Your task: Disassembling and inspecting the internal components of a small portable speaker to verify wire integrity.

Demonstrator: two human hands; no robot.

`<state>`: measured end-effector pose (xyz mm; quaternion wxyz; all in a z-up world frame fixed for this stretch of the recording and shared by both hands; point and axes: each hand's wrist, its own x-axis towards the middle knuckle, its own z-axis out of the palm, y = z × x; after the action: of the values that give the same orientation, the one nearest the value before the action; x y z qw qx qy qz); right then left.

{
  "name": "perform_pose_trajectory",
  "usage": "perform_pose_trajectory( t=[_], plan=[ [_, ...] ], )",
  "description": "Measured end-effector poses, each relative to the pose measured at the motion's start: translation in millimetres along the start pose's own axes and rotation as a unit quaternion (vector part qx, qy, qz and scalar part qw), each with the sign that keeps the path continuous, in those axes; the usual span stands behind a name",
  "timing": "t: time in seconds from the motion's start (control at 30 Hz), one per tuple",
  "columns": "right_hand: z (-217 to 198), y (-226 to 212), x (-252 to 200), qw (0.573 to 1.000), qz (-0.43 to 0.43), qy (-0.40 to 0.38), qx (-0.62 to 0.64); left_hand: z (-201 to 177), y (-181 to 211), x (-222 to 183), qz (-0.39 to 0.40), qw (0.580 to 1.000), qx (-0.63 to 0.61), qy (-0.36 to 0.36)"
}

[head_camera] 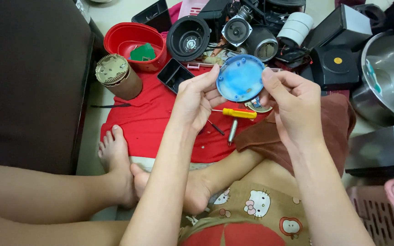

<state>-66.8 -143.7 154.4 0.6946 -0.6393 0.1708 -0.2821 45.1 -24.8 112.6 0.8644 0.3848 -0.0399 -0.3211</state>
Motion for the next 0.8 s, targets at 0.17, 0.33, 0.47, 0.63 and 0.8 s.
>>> perform_pose_trajectory(
  t=[0.17,0.33,0.47,0.63,0.8],
  plan=[
    [-0.5,1.0,-1.6,1.0,0.005,0.003,0.007,-1.2,-0.1,-0.8,-0.001,1.0,-0.004,0.0],
    [1.4,-1.0,-5.1,1.0,0.006,0.004,0.006,2.7,2.5,-5.1,0.007,1.0,-0.008,-0.009],
    [0.0,4.5,-5.7,1.0,0.007,-0.002,0.002,8.6,6.9,-11.3,0.032,0.999,0.014,-0.006],
    [1.3,8.2,-7.8,1.0,0.013,-0.01,0.006,4.9,3.0,-9.0,0.047,0.998,0.032,-0.006],
    [-1.2,18.6,-4.6,0.997,0.034,-0.022,0.063,7.1,3.8,-14.2,0.074,0.991,0.115,-0.01]
  ],
)
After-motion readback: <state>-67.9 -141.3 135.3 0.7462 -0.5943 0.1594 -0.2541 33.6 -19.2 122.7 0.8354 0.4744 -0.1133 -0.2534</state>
